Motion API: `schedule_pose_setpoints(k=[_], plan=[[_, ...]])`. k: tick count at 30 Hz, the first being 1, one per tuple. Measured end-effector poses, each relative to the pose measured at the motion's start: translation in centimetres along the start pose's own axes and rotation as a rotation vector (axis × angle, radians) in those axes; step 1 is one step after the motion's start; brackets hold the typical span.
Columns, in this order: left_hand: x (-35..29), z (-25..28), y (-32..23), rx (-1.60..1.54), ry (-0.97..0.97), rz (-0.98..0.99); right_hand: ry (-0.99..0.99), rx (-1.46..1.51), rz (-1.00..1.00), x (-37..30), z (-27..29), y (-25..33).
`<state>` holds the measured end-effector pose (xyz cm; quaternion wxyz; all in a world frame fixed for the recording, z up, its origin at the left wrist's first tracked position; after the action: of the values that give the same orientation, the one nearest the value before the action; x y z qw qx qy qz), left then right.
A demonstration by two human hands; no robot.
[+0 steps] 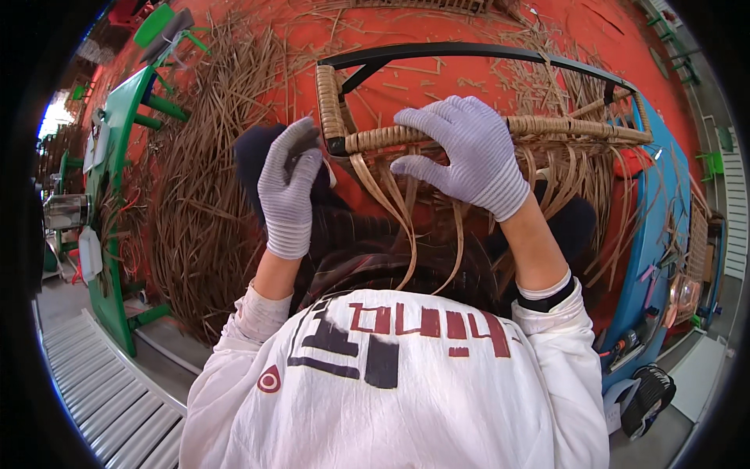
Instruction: Weave bamboo or wood strips onto a furniture frame using hands and tools.
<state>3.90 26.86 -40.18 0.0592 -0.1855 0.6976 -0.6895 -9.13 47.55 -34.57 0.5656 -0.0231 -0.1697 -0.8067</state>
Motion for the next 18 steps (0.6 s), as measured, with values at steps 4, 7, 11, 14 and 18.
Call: schedule_pose_setpoints(k=[4,7,11,14,18], plan=[[0.1,0.9,-0.3,0.232,-0.016,-0.096,-0.009,0.006,0.001,0.0,0.0,-0.1],[0.3,0.8,-0.8,0.439,-0.017,-0.196,-0.011,0.014,0.001,-0.1,0.1,0.0],[0.8,0.3,-1.4,0.543,0.026,-0.248,-0.007,0.035,-0.019,-0.1,0.0,0.1],[1.1,0.1,-1.4,0.482,0.065,-0.204,-0.048,-0.005,0.003,-0.2,0.0,0.4],[1.1,-0.2,-1.4,0.525,0.045,-0.222,-0.069,0.059,0.055,0.0,0.4,0.9]])
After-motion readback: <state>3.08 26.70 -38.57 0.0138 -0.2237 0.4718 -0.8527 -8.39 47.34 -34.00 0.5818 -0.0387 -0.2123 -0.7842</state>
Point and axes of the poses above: each hand's wrist, its own x-axis towards the middle knuckle, its own z-axis out of the back of the hand, y = z × x, the point moved 2 cm from there along x, towards the middle knuckle, and after that the axes turned 14 degrees about y, right-handed, at the moved point
